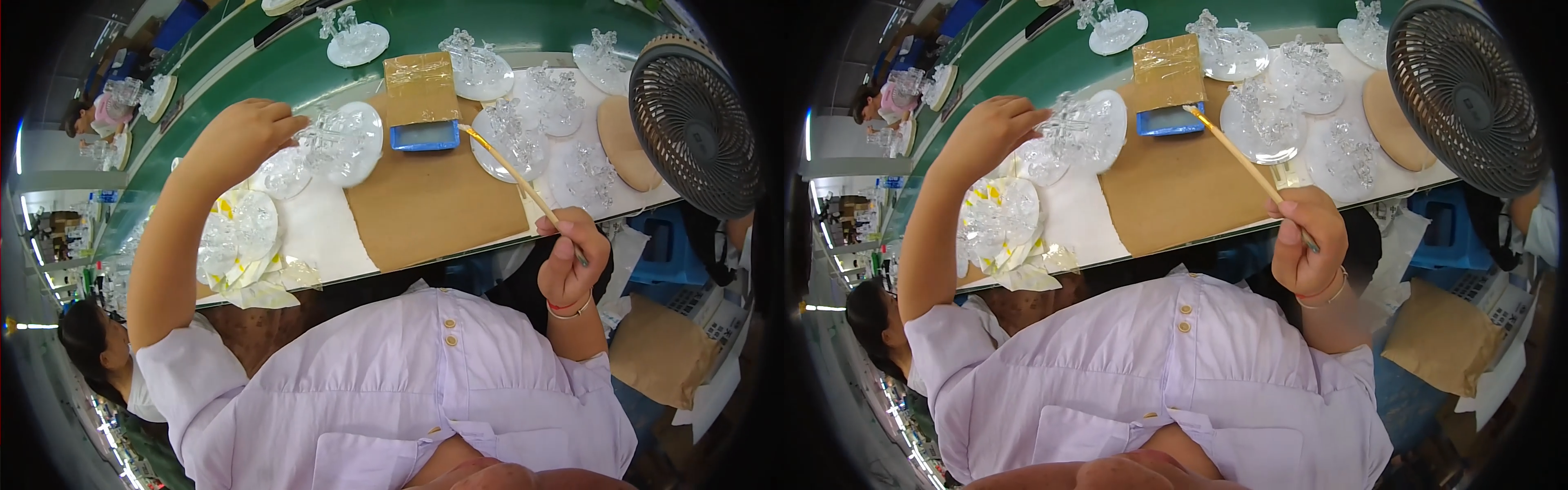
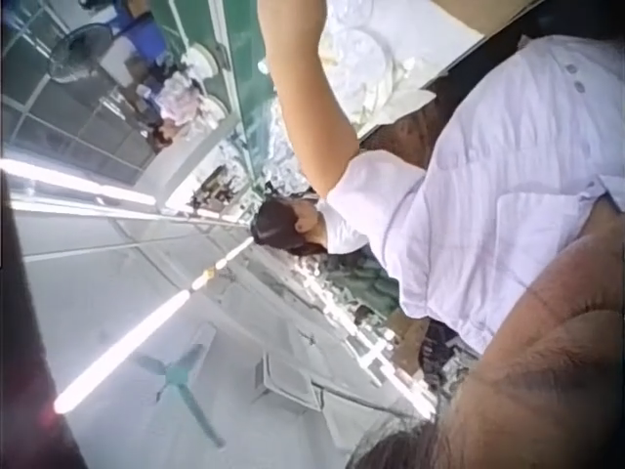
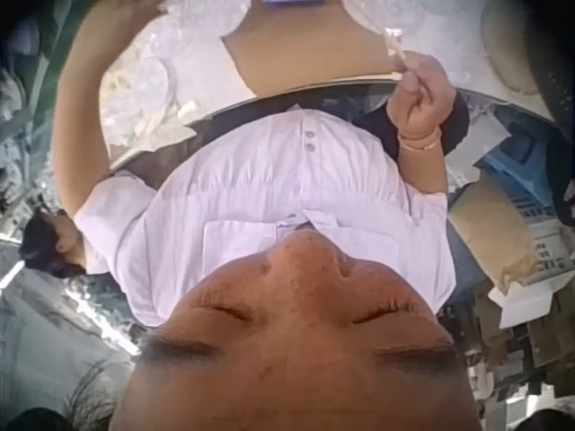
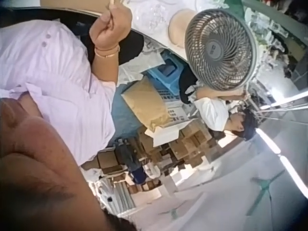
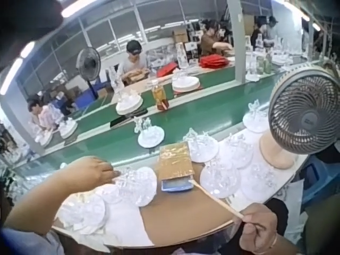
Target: Applying adhesive with a brush to clear decorative lighting components and assembling them on a production line.
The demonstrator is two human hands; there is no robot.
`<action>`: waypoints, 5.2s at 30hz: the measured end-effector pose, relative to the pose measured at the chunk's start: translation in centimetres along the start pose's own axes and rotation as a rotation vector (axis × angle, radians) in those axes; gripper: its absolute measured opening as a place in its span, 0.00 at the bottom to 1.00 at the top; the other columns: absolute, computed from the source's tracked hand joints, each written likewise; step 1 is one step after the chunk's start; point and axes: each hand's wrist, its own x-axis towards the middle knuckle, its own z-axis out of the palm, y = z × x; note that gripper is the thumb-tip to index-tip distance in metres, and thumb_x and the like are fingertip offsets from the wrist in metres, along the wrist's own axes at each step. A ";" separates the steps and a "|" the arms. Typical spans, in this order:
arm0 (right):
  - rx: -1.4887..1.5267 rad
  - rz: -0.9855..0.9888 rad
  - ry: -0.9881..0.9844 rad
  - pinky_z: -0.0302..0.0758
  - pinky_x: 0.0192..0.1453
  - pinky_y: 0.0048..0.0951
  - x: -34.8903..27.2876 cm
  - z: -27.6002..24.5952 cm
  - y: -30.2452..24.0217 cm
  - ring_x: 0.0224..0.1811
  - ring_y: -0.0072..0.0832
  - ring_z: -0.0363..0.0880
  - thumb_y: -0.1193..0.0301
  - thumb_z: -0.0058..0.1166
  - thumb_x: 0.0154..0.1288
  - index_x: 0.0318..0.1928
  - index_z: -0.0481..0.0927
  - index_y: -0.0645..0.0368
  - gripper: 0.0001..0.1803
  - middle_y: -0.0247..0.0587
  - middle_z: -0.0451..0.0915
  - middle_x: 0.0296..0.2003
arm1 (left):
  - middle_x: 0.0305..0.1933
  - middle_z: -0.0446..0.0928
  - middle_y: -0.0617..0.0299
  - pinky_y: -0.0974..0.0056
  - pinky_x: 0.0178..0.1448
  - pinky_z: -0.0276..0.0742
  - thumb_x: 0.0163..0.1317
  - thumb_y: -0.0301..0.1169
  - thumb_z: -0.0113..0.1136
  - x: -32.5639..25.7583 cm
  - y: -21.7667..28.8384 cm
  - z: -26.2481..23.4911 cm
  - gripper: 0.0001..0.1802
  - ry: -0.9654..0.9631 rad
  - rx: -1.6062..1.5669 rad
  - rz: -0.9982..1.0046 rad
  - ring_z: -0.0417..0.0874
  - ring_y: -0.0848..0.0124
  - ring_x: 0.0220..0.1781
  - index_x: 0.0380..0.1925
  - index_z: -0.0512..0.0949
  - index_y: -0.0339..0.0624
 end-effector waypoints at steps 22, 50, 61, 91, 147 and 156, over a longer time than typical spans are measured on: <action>-0.215 0.264 -0.301 0.74 0.33 0.24 7.6 9.8 4.0 0.27 0.24 0.77 0.72 0.52 0.71 0.41 0.73 0.64 0.06 0.40 0.78 0.27 | 0.36 0.80 0.55 0.61 0.40 0.78 0.55 0.33 0.69 -0.3 8.8 6.7 0.15 0.435 -0.583 -0.500 0.83 0.59 0.37 0.39 0.79 0.37; -0.152 0.272 0.044 0.74 0.32 0.15 6.1 8.0 3.6 0.26 0.18 0.77 0.74 0.52 0.71 0.41 0.70 0.63 0.06 0.46 0.83 0.31 | 0.37 0.84 0.56 0.66 0.42 0.80 0.57 0.26 0.67 0.8 13.2 12.2 0.08 0.902 -0.949 -0.831 0.86 0.64 0.38 0.38 0.82 0.38; 0.064 0.071 0.002 0.72 0.27 0.25 0.3 3.1 -1.6 0.20 0.27 0.71 0.68 0.45 0.74 0.41 0.67 0.61 0.08 0.52 0.78 0.28 | 0.36 0.84 0.57 0.67 0.42 0.79 0.57 0.28 0.68 0.5 13.5 12.7 0.09 0.938 -0.949 -0.847 0.86 0.65 0.38 0.38 0.82 0.39; -0.226 -0.180 -0.596 0.71 0.27 0.33 2.0 9.9 -2.2 0.25 0.39 0.76 0.80 0.58 0.56 0.38 0.71 0.64 0.10 0.50 0.79 0.32 | 0.34 0.82 0.61 0.63 0.42 0.77 0.50 0.25 0.71 0.4 12.3 13.0 0.09 0.969 -0.768 -0.693 0.81 0.62 0.38 0.34 0.83 0.42; -0.304 -0.697 -0.801 0.72 0.25 0.27 2.3 15.1 -3.5 0.26 0.31 0.77 0.76 0.62 0.55 0.31 0.69 0.63 0.12 0.48 0.78 0.31 | 0.26 0.75 0.59 0.57 0.34 0.72 0.51 0.28 0.68 -0.5 10.7 11.8 0.11 0.742 -0.566 -0.457 0.77 0.58 0.30 0.33 0.75 0.43; -0.388 -0.182 -0.588 0.68 0.23 0.30 6.1 15.5 -2.0 0.20 0.34 0.71 0.68 0.62 0.62 0.32 0.74 0.57 0.10 0.36 0.74 0.23 | 0.26 0.76 0.57 0.56 0.32 0.73 0.52 0.26 0.64 -0.3 10.2 11.8 0.09 0.756 -0.648 -0.436 0.79 0.56 0.30 0.29 0.72 0.40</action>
